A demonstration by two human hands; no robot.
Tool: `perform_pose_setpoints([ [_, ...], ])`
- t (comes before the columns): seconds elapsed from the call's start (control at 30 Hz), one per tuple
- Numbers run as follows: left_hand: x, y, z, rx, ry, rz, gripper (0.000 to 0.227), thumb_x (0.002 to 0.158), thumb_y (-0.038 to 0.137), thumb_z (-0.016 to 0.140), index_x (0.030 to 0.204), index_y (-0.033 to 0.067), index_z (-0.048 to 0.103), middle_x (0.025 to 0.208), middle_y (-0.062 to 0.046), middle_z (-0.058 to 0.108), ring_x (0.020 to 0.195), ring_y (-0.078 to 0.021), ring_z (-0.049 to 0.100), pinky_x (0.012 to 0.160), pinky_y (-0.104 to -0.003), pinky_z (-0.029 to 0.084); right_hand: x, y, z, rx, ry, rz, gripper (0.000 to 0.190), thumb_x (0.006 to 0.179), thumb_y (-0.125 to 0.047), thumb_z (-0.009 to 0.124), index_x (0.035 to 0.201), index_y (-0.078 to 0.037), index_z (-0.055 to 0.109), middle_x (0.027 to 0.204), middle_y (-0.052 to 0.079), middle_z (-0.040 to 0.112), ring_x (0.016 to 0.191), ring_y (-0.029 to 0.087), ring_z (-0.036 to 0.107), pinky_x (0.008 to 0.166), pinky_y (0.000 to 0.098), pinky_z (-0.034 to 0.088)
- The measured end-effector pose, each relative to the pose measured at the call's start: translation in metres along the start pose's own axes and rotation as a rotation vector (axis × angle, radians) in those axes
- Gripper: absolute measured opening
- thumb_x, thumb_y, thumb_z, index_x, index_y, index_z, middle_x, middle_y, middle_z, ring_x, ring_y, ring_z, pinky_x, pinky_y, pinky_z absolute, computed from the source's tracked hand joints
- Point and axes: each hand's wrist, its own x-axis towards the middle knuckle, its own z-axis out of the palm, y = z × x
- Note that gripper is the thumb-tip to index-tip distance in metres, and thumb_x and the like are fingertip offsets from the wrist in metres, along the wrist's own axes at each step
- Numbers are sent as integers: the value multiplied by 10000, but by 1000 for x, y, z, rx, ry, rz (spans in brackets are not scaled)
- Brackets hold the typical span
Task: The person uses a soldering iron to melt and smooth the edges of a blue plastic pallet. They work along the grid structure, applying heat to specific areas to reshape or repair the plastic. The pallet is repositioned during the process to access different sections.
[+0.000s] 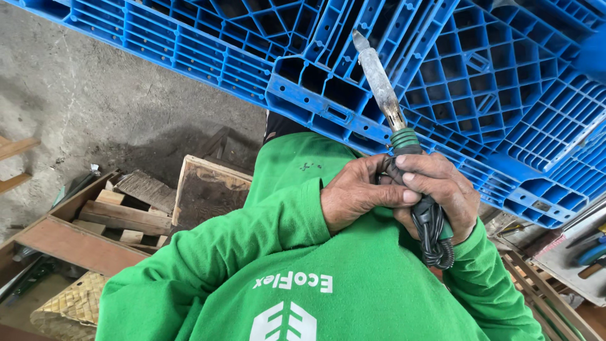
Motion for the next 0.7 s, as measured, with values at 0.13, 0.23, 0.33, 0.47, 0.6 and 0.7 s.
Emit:
perform_pose_setpoints([
  [0.13, 2, -2, 0, -14, 7, -4, 418, 916, 64, 800, 1267, -56, 607, 1111, -86, 698, 1038, -133, 673, 962, -288, 555, 3, 4, -3, 49, -25, -14, 474, 801, -117, 874, 1153, -51, 564, 1237, 185, 669, 1049, 296, 713, 899, 396, 589],
  [0.23, 3, -3, 2, -27, 5, -2, 409, 914, 60, 797, 1263, -50, 612, 1113, -84, 699, 1041, -130, 677, 966, -285, 556, 4, 5, -6, 65, -38, -26, 482, 792, -130, 878, 1150, -44, 567, 1232, 190, 664, 1072, 309, 709, 927, 416, 586],
  [0.33, 5, -1, 5, -96, -13, -3, 403, 903, 67, 792, 1252, -29, 614, 1111, -78, 705, 1036, -133, 690, 966, -285, 560, 8, 4, -8, 74, -39, -21, 459, 793, -135, 883, 1125, -49, 577, 1208, 183, 681, 1035, 277, 722, 888, 380, 594],
  [0.47, 9, -2, 7, -77, 18, 6, 363, 937, 74, 781, 1242, -44, 624, 1111, -98, 710, 1016, -141, 694, 954, -288, 561, 10, 6, -12, 57, -7, 15, 391, 831, -107, 827, 1126, -38, 581, 1226, 184, 680, 1085, 296, 716, 900, 371, 597],
  [0.6, 9, 3, 8, -123, 22, -25, 324, 997, 151, 751, 1235, -31, 626, 1112, -87, 699, 996, -145, 679, 929, -305, 549, 19, 5, -16, 77, 20, 11, 347, 842, -93, 797, 1114, -34, 590, 1218, 177, 682, 1040, 284, 718, 894, 358, 604],
  [0.7, 0, 14, 8, -184, 1, -78, 352, 1028, 264, 685, 1263, 12, 613, 1114, -59, 690, 999, -146, 670, 931, -320, 546, 26, -4, -20, 44, -63, 2, 301, 873, -32, 779, 1107, -48, 591, 1212, 152, 692, 1038, 277, 734, 885, 342, 607],
])
